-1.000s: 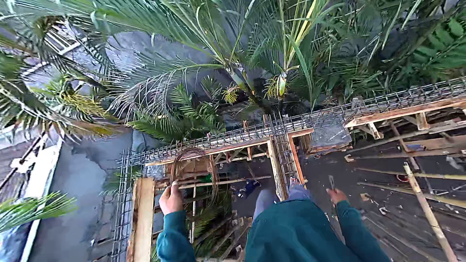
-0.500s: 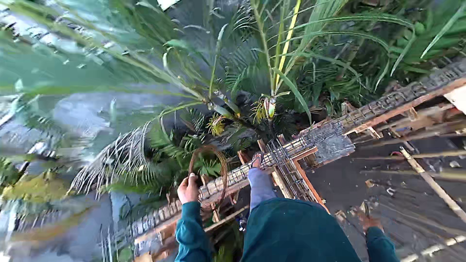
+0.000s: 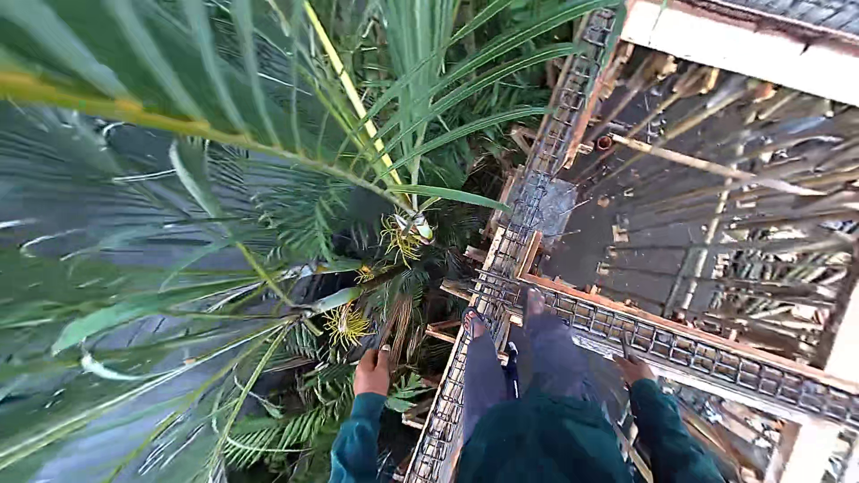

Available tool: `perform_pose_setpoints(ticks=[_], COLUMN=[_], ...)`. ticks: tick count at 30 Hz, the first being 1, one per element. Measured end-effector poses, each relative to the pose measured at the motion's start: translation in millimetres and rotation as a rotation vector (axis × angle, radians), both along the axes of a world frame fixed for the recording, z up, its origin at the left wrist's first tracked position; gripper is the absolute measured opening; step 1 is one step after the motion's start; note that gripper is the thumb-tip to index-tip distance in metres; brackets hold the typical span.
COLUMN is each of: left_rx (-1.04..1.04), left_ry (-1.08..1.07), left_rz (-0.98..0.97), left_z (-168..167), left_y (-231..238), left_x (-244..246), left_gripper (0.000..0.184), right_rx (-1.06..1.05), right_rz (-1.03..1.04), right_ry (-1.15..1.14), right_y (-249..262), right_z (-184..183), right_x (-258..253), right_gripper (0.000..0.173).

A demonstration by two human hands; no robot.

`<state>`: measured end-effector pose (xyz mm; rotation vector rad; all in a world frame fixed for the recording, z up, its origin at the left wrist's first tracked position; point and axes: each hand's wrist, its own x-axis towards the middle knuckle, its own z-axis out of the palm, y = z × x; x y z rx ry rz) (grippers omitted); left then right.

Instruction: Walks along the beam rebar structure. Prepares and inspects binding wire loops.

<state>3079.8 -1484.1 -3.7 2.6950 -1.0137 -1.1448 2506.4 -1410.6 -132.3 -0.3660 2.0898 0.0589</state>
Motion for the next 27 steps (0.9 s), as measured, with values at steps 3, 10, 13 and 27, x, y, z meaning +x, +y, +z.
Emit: perform_pose_setpoints(ticks=[3,10,13,27], left_rx=[0.016,-0.067,-0.088,-0.317], left_ry=[0.017,0.091,0.131,0.163], left_rz=[-0.078,-0.048,0.040,0.363], left_z=[1,24,18,65], left_y=[-30,-41,-41,1], left_x=[-12,-72,-90,-117], left_gripper=[0.045,0.040,0.037,0.030], right_rx=[0.033,0.105,0.092,0.057], right_rz=[0.029,0.183,0.260,0.275], right_ry=[-0.051,-0.119,-0.135,-0.058], right_y=[-22,-67,-84,-126], right_z=[-5,-20,-13,17], right_x=[18,18,1,-54], right_gripper=[0.044,0.044,0.042,0.045])
